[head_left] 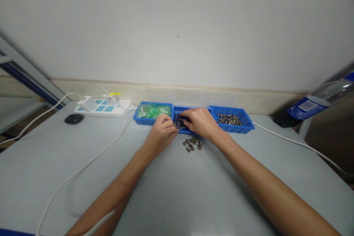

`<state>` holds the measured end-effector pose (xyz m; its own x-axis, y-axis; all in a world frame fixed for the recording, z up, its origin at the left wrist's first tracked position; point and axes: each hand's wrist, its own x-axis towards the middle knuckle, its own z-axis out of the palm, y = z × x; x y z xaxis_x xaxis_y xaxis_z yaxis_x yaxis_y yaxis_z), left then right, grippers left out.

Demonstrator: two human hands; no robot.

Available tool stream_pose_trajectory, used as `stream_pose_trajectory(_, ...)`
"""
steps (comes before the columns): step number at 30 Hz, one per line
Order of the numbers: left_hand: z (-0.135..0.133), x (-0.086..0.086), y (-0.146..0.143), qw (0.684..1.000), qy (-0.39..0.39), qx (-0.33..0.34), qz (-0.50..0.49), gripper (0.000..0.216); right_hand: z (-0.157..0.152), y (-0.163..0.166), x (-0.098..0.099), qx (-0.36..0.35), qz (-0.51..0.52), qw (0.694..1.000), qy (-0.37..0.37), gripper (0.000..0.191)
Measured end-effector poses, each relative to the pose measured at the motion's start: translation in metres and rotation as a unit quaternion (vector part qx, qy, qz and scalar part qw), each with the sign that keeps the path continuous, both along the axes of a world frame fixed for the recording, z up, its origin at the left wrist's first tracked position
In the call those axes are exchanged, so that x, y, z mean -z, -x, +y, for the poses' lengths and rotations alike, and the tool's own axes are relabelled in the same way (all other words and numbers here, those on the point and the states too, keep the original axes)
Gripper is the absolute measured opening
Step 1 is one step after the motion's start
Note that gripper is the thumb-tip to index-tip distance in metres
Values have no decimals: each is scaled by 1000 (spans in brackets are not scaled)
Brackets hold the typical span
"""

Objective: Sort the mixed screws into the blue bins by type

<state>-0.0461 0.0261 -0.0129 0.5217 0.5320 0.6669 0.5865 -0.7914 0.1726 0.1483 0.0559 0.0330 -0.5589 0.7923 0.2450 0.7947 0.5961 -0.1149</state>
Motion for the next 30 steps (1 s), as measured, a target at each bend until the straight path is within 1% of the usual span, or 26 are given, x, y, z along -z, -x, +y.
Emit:
stream_pose_trajectory(5,0,-4,6,999,38,34,1,11,0,-7,7,-14,47,999,13,25)
stream_pose_trajectory(11,0,-5,6,999,43,31,6,9,-3,-18,12,-27,105,994,6,25)
stream_pose_trajectory(15,0,-3,5,999,43,23,11,10,-6,-19,10,-28,134,991,3,24)
stream_pose_trajectory(17,0,-2,5,999,44,26,6,10,-7,-20,9,-18,139,990,2,24)
stream_pose_trajectory(21,1,-3,6,998,50,36,-2,10,-10,-22,7,17,130,991,-15,26)
stream_pose_trajectory(25,0,-4,6,998,55,39,-2,11,-13,-21,5,34,89,995,-15,27)
stream_pose_trajectory(27,-1,-5,5,998,54,36,-1,11,-14,-18,3,37,68,997,-14,28)
stream_pose_trajectory(30,-1,-5,5,998,52,31,3,11,-14,-14,1,20,38,999,-14,27)
